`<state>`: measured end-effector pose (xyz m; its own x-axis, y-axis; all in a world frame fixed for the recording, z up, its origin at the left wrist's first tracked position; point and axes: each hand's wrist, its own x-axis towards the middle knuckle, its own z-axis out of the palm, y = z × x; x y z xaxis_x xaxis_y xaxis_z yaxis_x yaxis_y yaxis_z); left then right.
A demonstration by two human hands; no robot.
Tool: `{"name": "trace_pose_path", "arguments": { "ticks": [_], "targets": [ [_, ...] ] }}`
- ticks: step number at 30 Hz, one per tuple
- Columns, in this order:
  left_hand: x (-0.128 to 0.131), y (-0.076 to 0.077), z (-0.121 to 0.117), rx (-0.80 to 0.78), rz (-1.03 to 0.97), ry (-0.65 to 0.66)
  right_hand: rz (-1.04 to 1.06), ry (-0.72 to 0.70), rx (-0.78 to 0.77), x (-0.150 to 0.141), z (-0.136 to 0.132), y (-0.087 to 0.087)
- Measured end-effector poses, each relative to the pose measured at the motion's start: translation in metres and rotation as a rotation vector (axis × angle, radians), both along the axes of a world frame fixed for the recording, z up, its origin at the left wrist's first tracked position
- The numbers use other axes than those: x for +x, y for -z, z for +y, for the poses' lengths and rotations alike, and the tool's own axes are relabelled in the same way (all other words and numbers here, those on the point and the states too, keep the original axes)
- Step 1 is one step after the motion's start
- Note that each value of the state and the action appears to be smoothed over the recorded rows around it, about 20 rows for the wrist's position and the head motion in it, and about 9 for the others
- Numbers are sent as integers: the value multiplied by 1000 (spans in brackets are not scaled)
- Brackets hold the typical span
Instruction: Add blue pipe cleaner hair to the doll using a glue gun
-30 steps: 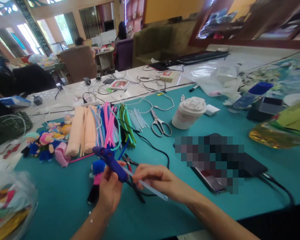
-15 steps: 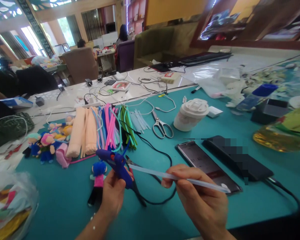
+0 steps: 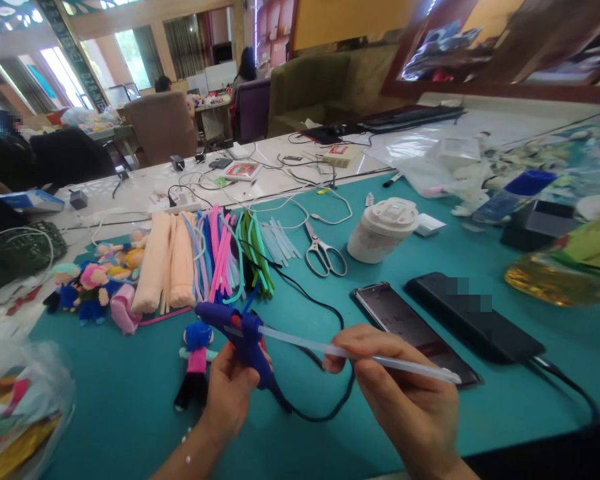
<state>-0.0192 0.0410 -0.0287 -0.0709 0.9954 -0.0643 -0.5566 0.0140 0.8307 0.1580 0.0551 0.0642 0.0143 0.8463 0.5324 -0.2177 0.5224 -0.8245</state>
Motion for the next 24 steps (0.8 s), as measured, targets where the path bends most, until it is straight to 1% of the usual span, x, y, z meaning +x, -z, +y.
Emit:
{"name": "trace_pose_path", "arguments": {
  "ticks": [3, 5, 8, 10, 12, 15, 17, 20, 24],
  "targets": [
    [-4, 4, 0, 29, 24, 69, 29, -27, -105, 3, -2, -2],
    [-7, 8, -1, 42, 41, 132, 47, 10, -167, 2, -4, -2],
    [-9, 9, -2, 62, 25, 171, 44, 108, -135, 0, -5, 2],
    [-7, 5, -3, 65, -3, 168, -3, 113, -54, -1, -5, 5],
    [-4, -3, -5, 46, -31, 131, -41, 123, -12, -2, -4, 6],
    [3, -16, -8, -7, -59, 66, -55, 176, -60, 1, -4, 3],
    [5, -22, -10, -32, -65, 54, -69, 152, -82, 5, -4, 0],
    [7, -26, -11, -58, -69, 50, -101, 121, -65, 11, -4, -1],
    [7, -27, -10, -62, -68, 45, -184, 185, 19, 13, -5, 1]
  ]
}}
